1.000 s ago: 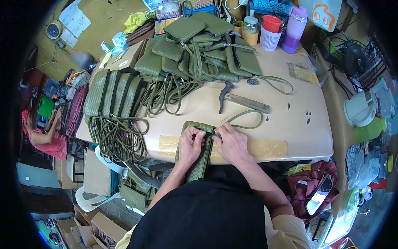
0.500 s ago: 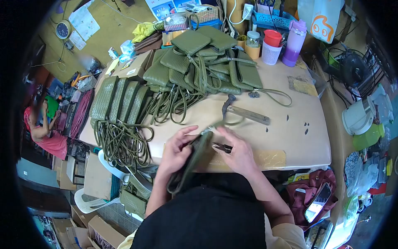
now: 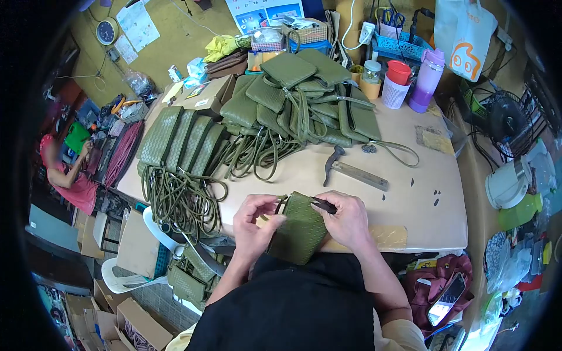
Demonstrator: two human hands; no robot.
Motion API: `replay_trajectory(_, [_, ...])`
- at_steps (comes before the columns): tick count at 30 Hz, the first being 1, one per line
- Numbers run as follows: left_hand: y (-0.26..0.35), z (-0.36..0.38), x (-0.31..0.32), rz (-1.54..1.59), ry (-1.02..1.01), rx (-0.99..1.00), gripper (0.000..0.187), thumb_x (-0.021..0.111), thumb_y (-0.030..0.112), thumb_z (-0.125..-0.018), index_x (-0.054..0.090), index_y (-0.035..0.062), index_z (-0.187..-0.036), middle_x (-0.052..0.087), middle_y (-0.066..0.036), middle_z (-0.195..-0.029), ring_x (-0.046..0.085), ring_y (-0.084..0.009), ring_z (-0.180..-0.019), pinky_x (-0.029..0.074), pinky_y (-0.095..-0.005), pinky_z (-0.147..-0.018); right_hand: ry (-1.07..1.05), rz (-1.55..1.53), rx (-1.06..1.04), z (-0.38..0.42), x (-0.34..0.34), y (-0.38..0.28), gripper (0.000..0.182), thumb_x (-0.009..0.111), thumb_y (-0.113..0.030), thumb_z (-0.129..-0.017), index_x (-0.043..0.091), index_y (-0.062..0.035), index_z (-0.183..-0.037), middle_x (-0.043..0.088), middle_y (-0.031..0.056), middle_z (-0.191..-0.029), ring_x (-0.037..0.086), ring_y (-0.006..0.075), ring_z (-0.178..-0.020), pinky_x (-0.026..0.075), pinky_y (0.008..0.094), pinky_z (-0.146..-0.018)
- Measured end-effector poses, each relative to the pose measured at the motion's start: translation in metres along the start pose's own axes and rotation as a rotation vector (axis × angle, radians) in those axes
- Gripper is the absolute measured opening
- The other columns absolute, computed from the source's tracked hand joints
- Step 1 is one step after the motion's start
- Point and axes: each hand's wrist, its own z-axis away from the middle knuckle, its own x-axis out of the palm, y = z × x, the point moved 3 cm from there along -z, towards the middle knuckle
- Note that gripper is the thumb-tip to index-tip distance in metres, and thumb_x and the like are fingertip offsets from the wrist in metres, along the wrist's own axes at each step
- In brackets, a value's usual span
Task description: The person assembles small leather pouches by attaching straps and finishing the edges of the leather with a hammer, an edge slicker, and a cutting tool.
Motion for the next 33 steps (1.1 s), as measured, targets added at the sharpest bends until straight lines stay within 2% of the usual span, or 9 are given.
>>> replay_trajectory(4, [0.004, -0.006, 0.014, -0.262, -0.015, 0.179, 0.051, 0.085, 0.008, -0.068, 0.065, 0.0017, -0.115, 0.062, -0.012, -0.109, 0.064, -0.0157, -0.085, 0.055, -0.0273, -0.074, -0.008, -0.052, 0.005, 0.003, 0.002, -0.003, 0.017, 0.072, -0.010, -0.080, 0.072, -0.0034, -0.096, 0.071, 0.0119, -0.086, 0.069, 0.0250, -0.075, 0.052, 0.0324, -0.068])
replay_trajectory(13, [-0.009, -0.009, 0.020, -0.246, 0.073, 0.401, 0.023, 0.074, -0.002, -0.078, 0.067, -0.0010, -0.100, 0.068, -0.011, -0.086, 0.063, -0.0181, -0.072, 0.053, -0.0268, -0.070, -0.099, -0.023, -0.019, 0.007, 0.007, -0.014, 0.012, 0.068, -0.011, -0.083, 0.070, -0.0033, -0.092, 0.070, 0.0113, -0.085, 0.069, 0.0246, -0.074, 0.051, 0.0325, -0.068])
replay_trajectory(16, [-0.013, -0.006, 0.017, -0.255, 0.128, 0.326, 0.006, 0.067, 0.002, -0.087, 0.062, -0.0012, -0.089, 0.068, -0.009, -0.085, 0.060, -0.0149, -0.068, 0.050, -0.0245, -0.065, -0.096, -0.067, 0.001, 0.006, 0.013, -0.008, 0.012, 0.069, -0.011, -0.083, 0.071, -0.0037, -0.093, 0.070, 0.0111, -0.084, 0.068, 0.0237, -0.074, 0.051, 0.0320, -0.068])
replay_trajectory(18, [-0.028, -0.006, 0.016, 0.217, 0.136, -0.140, 0.016, 0.059, 0.011, -0.096, 0.058, 0.0017, -0.083, 0.066, -0.004, -0.079, 0.057, -0.0108, -0.066, 0.047, -0.0228, -0.061, -0.074, -0.089, 0.012, 0.003, 0.012, -0.004, 0.012, 0.069, -0.012, -0.084, 0.071, -0.0041, -0.093, 0.070, 0.0116, -0.082, 0.068, 0.0232, -0.071, 0.050, 0.0317, -0.067])
replay_trajectory(19, [-0.028, -0.006, 0.015, 0.216, 0.135, -0.141, 0.016, 0.059, 0.011, -0.096, 0.058, 0.0017, -0.083, 0.066, -0.004, -0.079, 0.057, -0.0108, -0.066, 0.047, -0.0228, -0.061, -0.073, -0.090, 0.014, 0.002, 0.012, -0.002, 0.012, 0.069, -0.012, -0.084, 0.071, -0.0041, -0.093, 0.070, 0.0116, -0.082, 0.068, 0.0232, -0.071, 0.050, 0.0317, -0.067])
replay_trajectory(22, [-0.032, -0.007, 0.012, 0.666, 0.070, -0.368, 0.019, 0.053, 0.021, -0.100, 0.055, 0.0024, -0.097, 0.058, -0.009, -0.108, 0.063, -0.0124, -0.082, 0.053, -0.0260, -0.070, -0.069, -0.102, 0.086, -0.003, 0.011, 0.007, 0.013, 0.069, -0.015, -0.085, 0.070, -0.0043, -0.093, 0.070, 0.0127, -0.079, 0.067, 0.0230, -0.069, 0.050, 0.0320, -0.066])
replay_trajectory(27, [-0.022, 0.002, 0.014, 0.070, -0.019, 0.048, 0.042, 0.073, -0.006, -0.079, 0.059, -0.0014, -0.119, 0.050, -0.010, -0.122, 0.064, -0.0127, -0.087, 0.056, -0.0226, -0.074, -0.053, -0.002, 0.114, -0.013, 0.009, 0.017, 0.016, 0.070, -0.020, -0.085, 0.070, -0.0046, -0.090, 0.065, 0.0126, -0.067, 0.060, 0.0226, -0.057, 0.047, 0.0353, -0.059])
replay_trajectory(30, [-0.015, -0.001, 0.020, -0.057, 0.032, -0.033, 0.035, 0.074, -0.005, -0.078, 0.067, 0.0005, -0.112, 0.051, -0.010, -0.124, 0.061, -0.0118, -0.084, 0.052, -0.0221, -0.073, -0.051, -0.016, 0.090, -0.016, 0.012, 0.019, 0.017, 0.070, -0.022, -0.084, 0.070, -0.0049, -0.088, 0.063, 0.0120, -0.064, 0.058, 0.0229, -0.054, 0.046, 0.0364, -0.057])
replay_trajectory(33, [-0.021, -0.007, 0.021, -0.175, 0.086, 0.155, 0.029, 0.075, -0.005, -0.077, 0.070, 0.0001, -0.105, 0.058, -0.011, -0.116, 0.063, -0.0122, -0.083, 0.052, -0.0217, -0.069, -0.063, -0.027, 0.107, -0.017, 0.013, 0.017, 0.018, 0.071, -0.023, -0.084, 0.070, -0.0048, -0.087, 0.063, 0.0126, -0.064, 0.059, 0.0234, -0.055, 0.046, 0.0365, -0.057])
